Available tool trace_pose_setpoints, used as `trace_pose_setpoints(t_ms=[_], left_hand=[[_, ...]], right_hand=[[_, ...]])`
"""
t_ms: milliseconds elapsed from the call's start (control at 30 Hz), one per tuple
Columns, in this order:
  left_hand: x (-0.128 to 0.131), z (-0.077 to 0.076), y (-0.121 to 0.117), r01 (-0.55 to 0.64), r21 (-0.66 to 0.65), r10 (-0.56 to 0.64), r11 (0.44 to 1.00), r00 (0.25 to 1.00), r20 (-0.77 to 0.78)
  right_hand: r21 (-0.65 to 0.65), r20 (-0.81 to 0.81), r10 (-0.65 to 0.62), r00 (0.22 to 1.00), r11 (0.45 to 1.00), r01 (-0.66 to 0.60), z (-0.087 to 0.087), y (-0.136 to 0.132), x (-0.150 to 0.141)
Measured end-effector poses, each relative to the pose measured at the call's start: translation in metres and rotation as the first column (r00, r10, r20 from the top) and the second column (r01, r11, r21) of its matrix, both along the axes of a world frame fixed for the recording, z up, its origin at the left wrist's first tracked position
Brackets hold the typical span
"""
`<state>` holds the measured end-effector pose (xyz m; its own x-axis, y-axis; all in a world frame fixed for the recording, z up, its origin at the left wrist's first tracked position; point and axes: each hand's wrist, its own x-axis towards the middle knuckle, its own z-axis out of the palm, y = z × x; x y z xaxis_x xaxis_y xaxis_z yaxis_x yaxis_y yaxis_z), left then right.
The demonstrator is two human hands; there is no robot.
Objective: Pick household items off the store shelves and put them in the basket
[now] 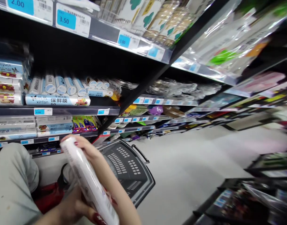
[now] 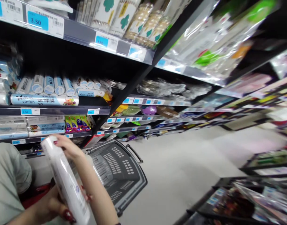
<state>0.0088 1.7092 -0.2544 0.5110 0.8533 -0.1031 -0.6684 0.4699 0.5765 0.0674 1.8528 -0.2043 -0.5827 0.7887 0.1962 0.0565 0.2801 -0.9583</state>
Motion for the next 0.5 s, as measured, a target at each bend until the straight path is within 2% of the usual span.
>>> trace_pose_setpoints(t_ms=[67, 100, 133, 167, 233, 267, 333, 400, 467, 500], left_hand=[[-0.011, -0.005, 0.002, 0.100, -0.043, -0.097, 0.994, 0.994, 0.059], [-0.018, -0.007, 0.005, 0.163, -0.063, -0.159, 0.985, 0.985, 0.074], [-0.026, -0.009, 0.008, 0.219, -0.088, -0.212, 0.972, 0.974, 0.080], [-0.035, -0.011, 0.013, 0.230, -0.105, -0.223, 0.968, 0.972, 0.070], [-0.052, -0.014, 0.024, 0.144, -0.139, -0.145, 0.980, 0.989, -0.001], [-0.060, -0.016, 0.030, 0.066, -0.143, -0.076, 0.987, 0.995, -0.062], [-0.076, -0.018, 0.040, -0.095, -0.134, 0.063, 0.986, 0.973, -0.224], [-0.090, -0.019, 0.048, -0.208, -0.101, 0.158, 0.973, 0.916, -0.368], [-0.101, -0.020, 0.052, -0.277, -0.079, 0.214, 0.958, 0.870, -0.444], [-0.105, -0.020, 0.054, -0.300, -0.076, 0.233, 0.951, 0.856, -0.461]], right_hand=[[-0.205, -0.085, 0.146, 0.986, 0.965, -0.160, 0.014, 0.020, 0.029], [-0.268, -0.107, 0.158, 0.982, 0.946, -0.182, 0.021, 0.026, 0.050], [-0.289, -0.096, 0.114, 0.989, 0.947, -0.138, 0.028, 0.028, 0.073], [-0.261, -0.044, 0.026, 0.999, 0.965, -0.036, 0.033, 0.026, 0.098], [-0.153, 0.093, -0.187, 0.978, 0.968, 0.200, 0.035, 0.016, 0.151], [-0.098, 0.154, -0.298, 0.942, 0.944, 0.315, 0.031, 0.008, 0.177], [-0.004, 0.254, -0.508, 0.823, 0.850, 0.526, 0.010, -0.009, 0.223], [0.046, 0.422, -0.645, 0.638, 0.718, 0.695, -0.026, -0.023, 0.258], [0.062, 0.648, -0.642, 0.410, 0.581, 0.812, -0.075, -0.032, 0.277], [0.063, 0.719, -0.611, 0.331, 0.532, 0.844, -0.101, -0.035, 0.280]])
